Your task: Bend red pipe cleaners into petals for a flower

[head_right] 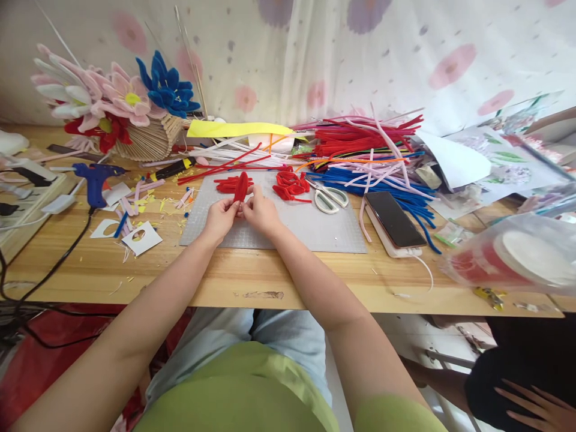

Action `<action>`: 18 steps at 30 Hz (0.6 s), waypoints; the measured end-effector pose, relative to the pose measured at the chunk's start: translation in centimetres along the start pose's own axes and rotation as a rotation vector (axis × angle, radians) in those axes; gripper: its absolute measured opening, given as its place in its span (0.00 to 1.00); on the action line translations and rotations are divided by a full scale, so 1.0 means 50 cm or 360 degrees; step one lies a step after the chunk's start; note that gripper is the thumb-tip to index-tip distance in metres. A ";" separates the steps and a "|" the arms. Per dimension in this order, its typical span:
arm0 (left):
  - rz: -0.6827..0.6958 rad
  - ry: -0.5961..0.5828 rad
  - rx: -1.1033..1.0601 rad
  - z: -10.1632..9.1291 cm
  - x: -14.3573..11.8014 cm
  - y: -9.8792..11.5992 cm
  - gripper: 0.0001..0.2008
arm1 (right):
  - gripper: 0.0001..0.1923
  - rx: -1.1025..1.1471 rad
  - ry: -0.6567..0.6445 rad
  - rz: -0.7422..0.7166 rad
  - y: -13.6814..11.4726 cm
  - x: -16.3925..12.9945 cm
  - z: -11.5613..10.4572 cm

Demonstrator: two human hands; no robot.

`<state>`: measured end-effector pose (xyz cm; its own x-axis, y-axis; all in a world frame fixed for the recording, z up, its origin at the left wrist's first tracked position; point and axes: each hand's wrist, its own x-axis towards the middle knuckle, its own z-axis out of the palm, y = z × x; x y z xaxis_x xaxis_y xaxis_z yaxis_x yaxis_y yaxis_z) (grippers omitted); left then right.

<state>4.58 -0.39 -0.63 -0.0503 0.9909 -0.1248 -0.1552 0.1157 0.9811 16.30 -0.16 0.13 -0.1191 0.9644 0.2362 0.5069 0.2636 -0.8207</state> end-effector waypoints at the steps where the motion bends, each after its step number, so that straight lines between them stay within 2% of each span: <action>1: 0.0003 0.0002 0.0010 -0.001 0.000 0.001 0.05 | 0.13 0.0152 -0.0027 0.0065 0.002 0.002 0.003; 4: 0.0017 0.0010 -0.0012 -0.002 -0.003 0.006 0.05 | 0.13 0.0552 -0.0180 0.0247 0.008 0.009 0.002; 7: -0.0013 -0.0047 -0.0079 -0.003 -0.007 0.013 0.03 | 0.10 0.0707 -0.0257 0.0274 0.013 0.014 -0.010; 11: -0.0124 -0.0157 -0.0144 -0.003 -0.013 0.019 0.04 | 0.13 0.0716 -0.0159 0.0173 0.021 0.019 -0.017; 18: -0.0330 -0.0176 -0.0417 0.000 -0.020 0.027 0.07 | 0.18 0.0791 -0.0077 0.0180 0.044 0.032 0.000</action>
<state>4.41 -1.24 0.84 0.1141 0.9513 -0.2865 -0.3997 0.3079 0.8634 17.22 1.94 -1.29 -0.1324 0.9843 0.1170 0.0533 0.1250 -0.9907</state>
